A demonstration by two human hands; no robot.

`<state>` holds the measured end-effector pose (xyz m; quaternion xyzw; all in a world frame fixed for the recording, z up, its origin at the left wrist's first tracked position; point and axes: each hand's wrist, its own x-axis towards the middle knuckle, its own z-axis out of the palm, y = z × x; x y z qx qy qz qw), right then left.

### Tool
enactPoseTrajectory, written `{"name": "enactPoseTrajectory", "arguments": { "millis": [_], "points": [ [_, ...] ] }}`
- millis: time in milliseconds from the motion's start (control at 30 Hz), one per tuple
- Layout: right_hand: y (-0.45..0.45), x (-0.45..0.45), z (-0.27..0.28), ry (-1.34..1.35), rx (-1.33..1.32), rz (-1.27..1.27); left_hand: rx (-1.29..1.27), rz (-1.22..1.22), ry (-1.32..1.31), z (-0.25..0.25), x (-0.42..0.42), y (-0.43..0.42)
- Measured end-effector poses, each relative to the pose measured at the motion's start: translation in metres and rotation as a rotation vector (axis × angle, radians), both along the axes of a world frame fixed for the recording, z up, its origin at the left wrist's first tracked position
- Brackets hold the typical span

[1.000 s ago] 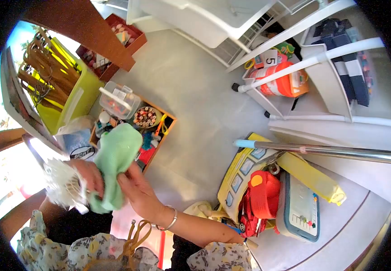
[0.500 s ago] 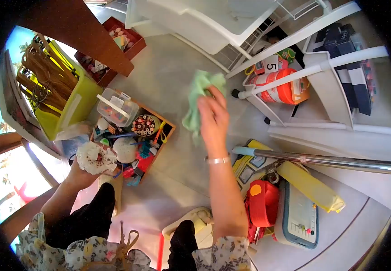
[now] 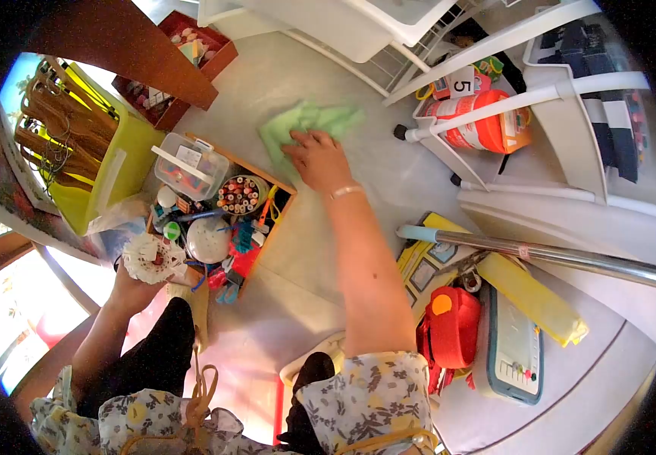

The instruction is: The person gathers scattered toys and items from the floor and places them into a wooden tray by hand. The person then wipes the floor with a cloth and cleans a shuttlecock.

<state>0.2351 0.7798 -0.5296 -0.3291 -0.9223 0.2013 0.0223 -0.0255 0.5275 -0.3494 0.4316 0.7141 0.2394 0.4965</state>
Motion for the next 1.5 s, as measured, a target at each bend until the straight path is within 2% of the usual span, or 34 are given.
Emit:
{"name": "enactPoseTrajectory", "arguments": {
  "millis": [167,300,433,467,500,567,667,733,767,833,900,1000,1033,1100,1133,1167,1233,1267,1333,1367,1400,1500],
  "points": [
    [-0.076,0.057,0.006,0.247,-0.016,-0.168,-0.06,0.042,-0.048,-0.002,0.008,-0.001],
    [-0.135,0.075,0.006,0.312,-0.071,-0.297,-0.045,-0.02,-0.053,-0.004,0.013,0.002],
    [-0.2,0.105,0.002,0.341,-0.232,-0.349,-0.051,0.026,-0.078,-0.007,0.018,0.004],
    [-0.203,0.107,0.006,0.348,-0.312,-0.362,-0.053,-0.009,0.001,-0.014,0.019,0.002],
    [-0.199,0.109,0.005,0.34,-0.299,-0.367,-0.045,-0.061,0.008,-0.014,0.019,0.003],
    [-0.182,0.103,0.026,0.463,-0.084,-0.578,-0.06,-0.087,-0.017,-0.021,0.017,-0.003],
    [-0.108,0.091,0.056,0.39,0.369,-0.84,-0.031,-0.077,-0.062,-0.024,0.017,-0.007],
    [-0.055,0.1,0.032,0.297,0.564,-0.947,-0.025,-0.097,-0.047,-0.024,0.019,-0.004],
    [-0.021,0.118,-0.015,0.519,0.315,-1.132,-0.022,-0.111,-0.029,-0.023,0.018,-0.004],
    [-0.006,0.129,-0.036,0.734,0.021,-1.308,-0.048,-0.088,0.001,-0.017,0.024,0.001],
    [-0.007,0.131,-0.035,0.043,0.282,-1.18,-0.081,-0.06,0.026,-0.016,0.026,0.003],
    [-0.026,0.131,-0.056,0.002,0.334,-1.113,-0.059,-0.148,-0.168,-0.029,0.027,-0.002],
    [-0.036,0.127,-0.047,0.001,0.339,-1.11,-0.055,-0.145,-0.172,-0.027,0.031,0.001],
    [-0.083,0.114,-0.024,0.037,0.364,-0.965,0.149,-0.39,-0.277,-0.021,0.048,0.011],
    [-0.104,0.105,-0.005,0.052,0.298,-0.953,0.257,-0.533,-0.134,-0.021,0.055,0.014],
    [-0.127,0.096,0.01,0.066,0.232,-0.938,0.261,-0.534,-0.142,-0.021,0.061,0.014],
    [-0.173,0.095,0.013,0.066,0.144,-0.813,0.415,-0.778,0.159,-0.024,0.072,0.014],
    [-0.2,0.093,0.012,0.077,0.082,-0.768,0.54,-0.803,0.223,-0.026,0.08,0.013],
    [-0.225,0.093,0.019,0.09,0.025,-0.719,0.569,-0.873,0.202,-0.023,0.096,0.012],
    [-0.229,0.092,0.023,0.1,-0.119,-0.737,0.592,-0.952,0.187,-0.02,0.103,0.015],
    [-0.23,0.09,0.025,0.108,-0.267,-0.754,0.492,-1.069,0.171,-0.012,0.109,0.02],
    [-0.168,0.108,0.032,0.103,0.102,-0.842,0.587,-1.097,0.262,-0.031,0.138,0.021]
  ]
}}
